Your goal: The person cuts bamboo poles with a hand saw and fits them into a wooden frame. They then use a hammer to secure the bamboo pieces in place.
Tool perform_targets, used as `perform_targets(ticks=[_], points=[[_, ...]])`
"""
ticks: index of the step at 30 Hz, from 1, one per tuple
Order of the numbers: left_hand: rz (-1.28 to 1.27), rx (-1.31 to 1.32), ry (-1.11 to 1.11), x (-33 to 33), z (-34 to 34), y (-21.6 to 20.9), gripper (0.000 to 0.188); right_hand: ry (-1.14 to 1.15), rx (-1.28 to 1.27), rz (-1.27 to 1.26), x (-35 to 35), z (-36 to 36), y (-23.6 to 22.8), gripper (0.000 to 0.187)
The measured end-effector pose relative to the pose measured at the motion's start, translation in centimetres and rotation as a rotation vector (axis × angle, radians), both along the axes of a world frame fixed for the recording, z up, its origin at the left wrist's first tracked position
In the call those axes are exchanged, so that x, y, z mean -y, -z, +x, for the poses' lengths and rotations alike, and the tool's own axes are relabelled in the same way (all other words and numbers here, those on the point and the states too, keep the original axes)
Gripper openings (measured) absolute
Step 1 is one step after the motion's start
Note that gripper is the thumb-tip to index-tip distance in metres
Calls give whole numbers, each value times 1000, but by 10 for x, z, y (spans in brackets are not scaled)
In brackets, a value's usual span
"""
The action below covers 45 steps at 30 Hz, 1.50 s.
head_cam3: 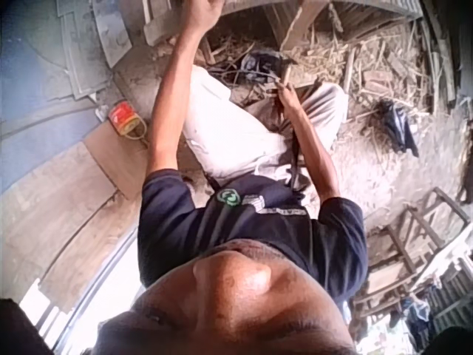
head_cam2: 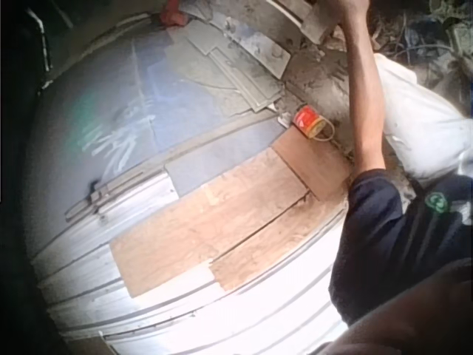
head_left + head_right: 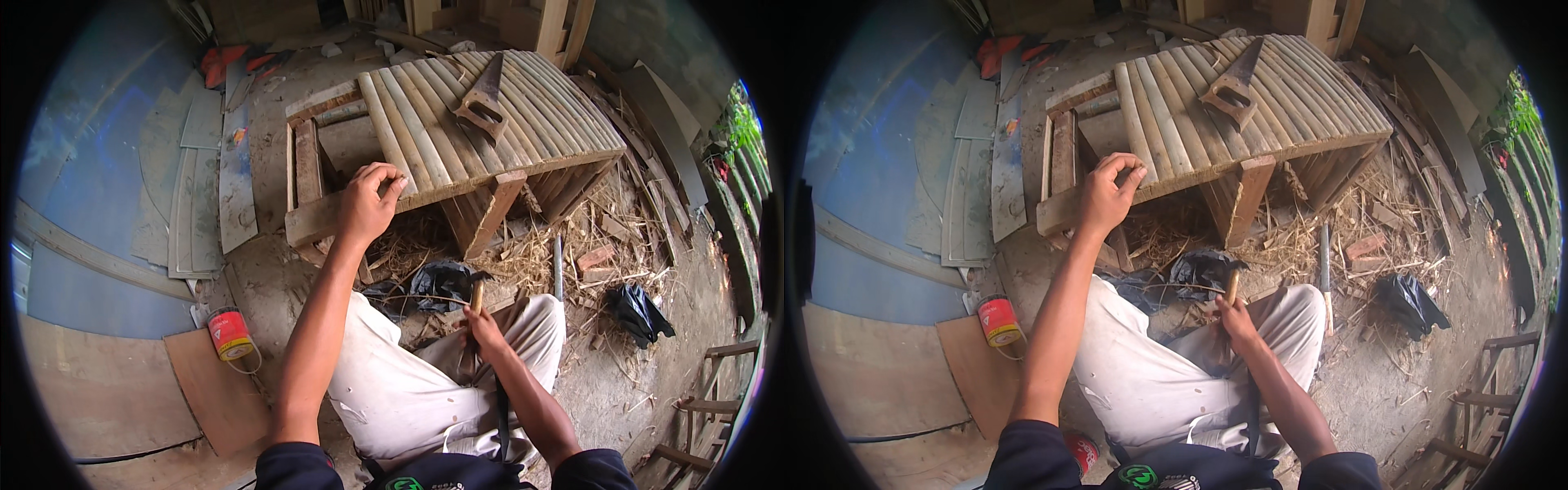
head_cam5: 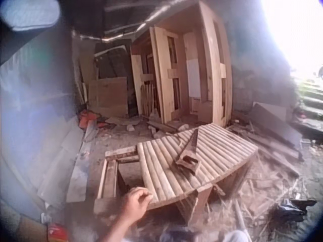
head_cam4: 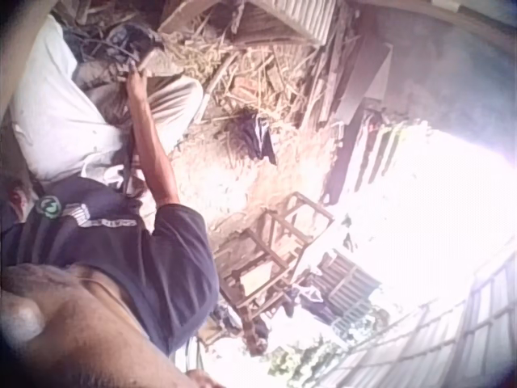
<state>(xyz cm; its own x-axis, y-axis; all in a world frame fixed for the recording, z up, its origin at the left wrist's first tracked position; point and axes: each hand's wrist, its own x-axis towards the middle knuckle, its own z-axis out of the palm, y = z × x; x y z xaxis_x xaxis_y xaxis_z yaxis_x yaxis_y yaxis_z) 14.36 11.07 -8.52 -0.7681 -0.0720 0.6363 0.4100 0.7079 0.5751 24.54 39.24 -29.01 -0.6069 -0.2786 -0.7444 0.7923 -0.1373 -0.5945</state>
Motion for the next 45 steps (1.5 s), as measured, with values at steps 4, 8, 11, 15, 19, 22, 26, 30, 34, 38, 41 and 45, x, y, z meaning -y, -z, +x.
perform_targets(ticks=[4,8,11,15,19,22,26,30,34,38,41,45], points=[[-88,-77,-28,-3,-1,2,15,-167,-120,156,-10,36,-51,23],[-92,-115,-14,-3,1,4,14,-171,-388,-30,-14,45,-135,34],[-113,-115,-32,-4,2,5,13,-230,-796,52,-2,23,-199,45],[-135,-140,-52,-5,2,4,11,-396,-1136,453,22,-23,-252,39],[-149,-141,-71,-5,2,4,11,-445,-1244,454,41,-48,-270,35],[-148,-153,-88,-4,3,5,12,-496,-1247,477,48,-50,-275,34],[-126,-165,-54,-4,3,6,11,-463,-1243,482,50,-48,-278,35],[-108,-134,-56,-3,3,5,10,-505,-1235,494,49,-49,-279,35],[-75,-65,-28,-2,5,3,12,-467,-1246,484,47,-52,-280,36],[-44,-59,-24,-1,6,2,13,-519,-1270,501,47,-53,-281,36],[-31,-44,-24,-1,5,2,13,-474,-1295,490,47,-53,-282,34],[-38,-71,-20,0,5,2,13,-485,-1285,488,46,-52,-282,33]])
